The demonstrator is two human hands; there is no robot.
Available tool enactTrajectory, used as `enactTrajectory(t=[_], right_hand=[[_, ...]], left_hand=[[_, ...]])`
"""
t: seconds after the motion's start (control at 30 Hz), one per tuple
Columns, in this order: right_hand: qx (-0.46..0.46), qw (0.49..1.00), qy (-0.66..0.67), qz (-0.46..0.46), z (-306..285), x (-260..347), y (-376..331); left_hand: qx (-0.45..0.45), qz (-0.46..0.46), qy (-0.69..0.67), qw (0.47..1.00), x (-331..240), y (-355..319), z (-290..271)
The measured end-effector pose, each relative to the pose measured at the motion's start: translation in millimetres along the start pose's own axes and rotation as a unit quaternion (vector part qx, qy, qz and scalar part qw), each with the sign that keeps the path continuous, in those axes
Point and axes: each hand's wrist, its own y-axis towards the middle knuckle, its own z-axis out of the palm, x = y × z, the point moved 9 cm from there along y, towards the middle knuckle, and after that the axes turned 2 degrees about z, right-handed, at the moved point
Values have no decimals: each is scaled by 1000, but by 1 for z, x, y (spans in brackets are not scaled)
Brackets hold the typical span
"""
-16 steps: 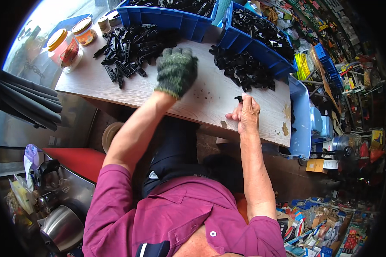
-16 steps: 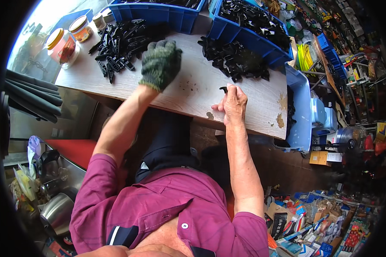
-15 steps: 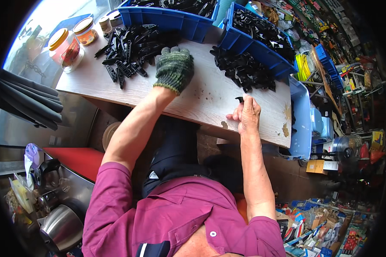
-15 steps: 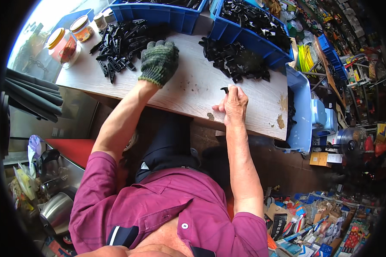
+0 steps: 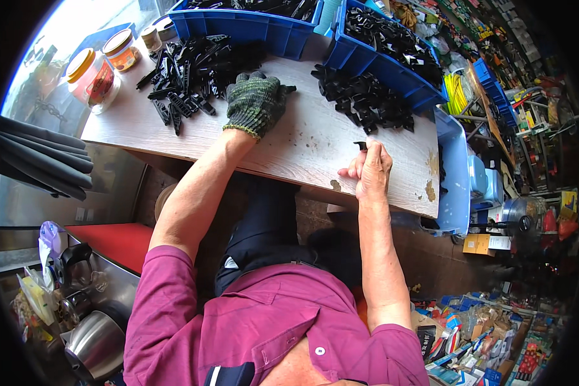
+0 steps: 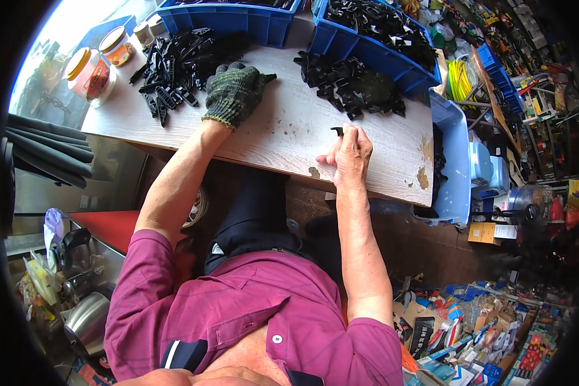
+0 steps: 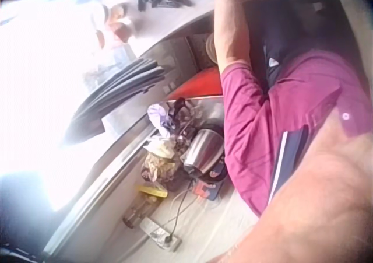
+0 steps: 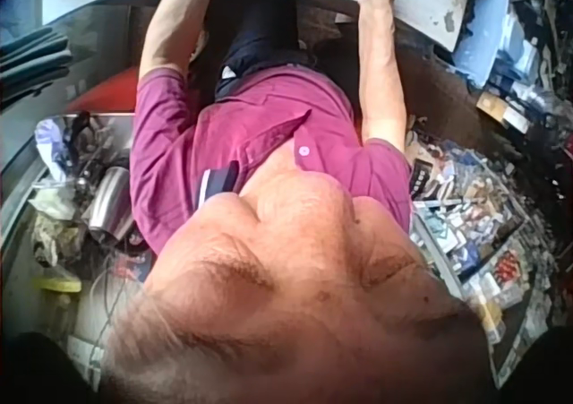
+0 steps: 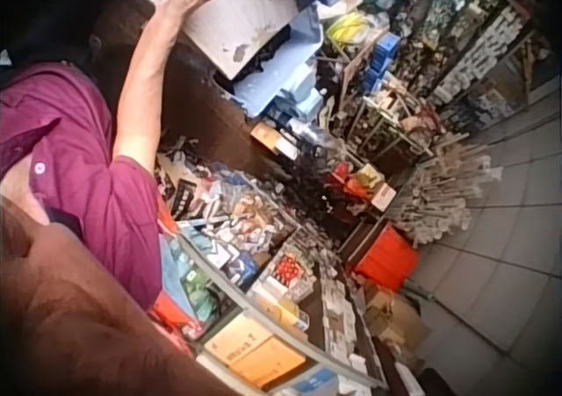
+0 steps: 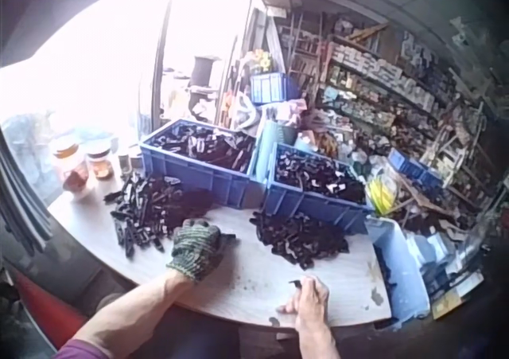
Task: Inspect and sort small black plastic hardware components at a workshop workbench.
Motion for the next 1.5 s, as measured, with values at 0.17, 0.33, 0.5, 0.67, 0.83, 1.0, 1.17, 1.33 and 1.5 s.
enactTrajectory(t=[0.17,0.33,0.5,0.67,0.83,1.0,1.17,1.33,1.5], right_hand=[[-15,999,34,3,-2,0,-1],[-84,995,36,36,-6,-1,-6],[-84,994,65,15,-5,4,-12],[-123,991,29,36,-10,8,-20],[-133,990,9,-44,-28,-5,-9],[-139,978,-65,-144,-23,19,-22],[-134,987,-18,-85,-25,11,-20],[-101,994,43,-23,-22,5,-16],[-137,983,104,60,-39,0,-16]], left_hand=[[24,84,-35,996,-22,-14,1],[16,57,-434,899,-57,-47,-6],[49,96,-506,856,-111,-78,-7],[149,18,-511,846,-125,-75,15],[112,-1,-488,866,-130,-75,26],[28,-43,-505,862,-150,-81,30],[49,11,-484,874,-157,-83,20],[-12,82,-326,942,-116,-76,-10],[-196,44,40,979,20,-26,-53]])
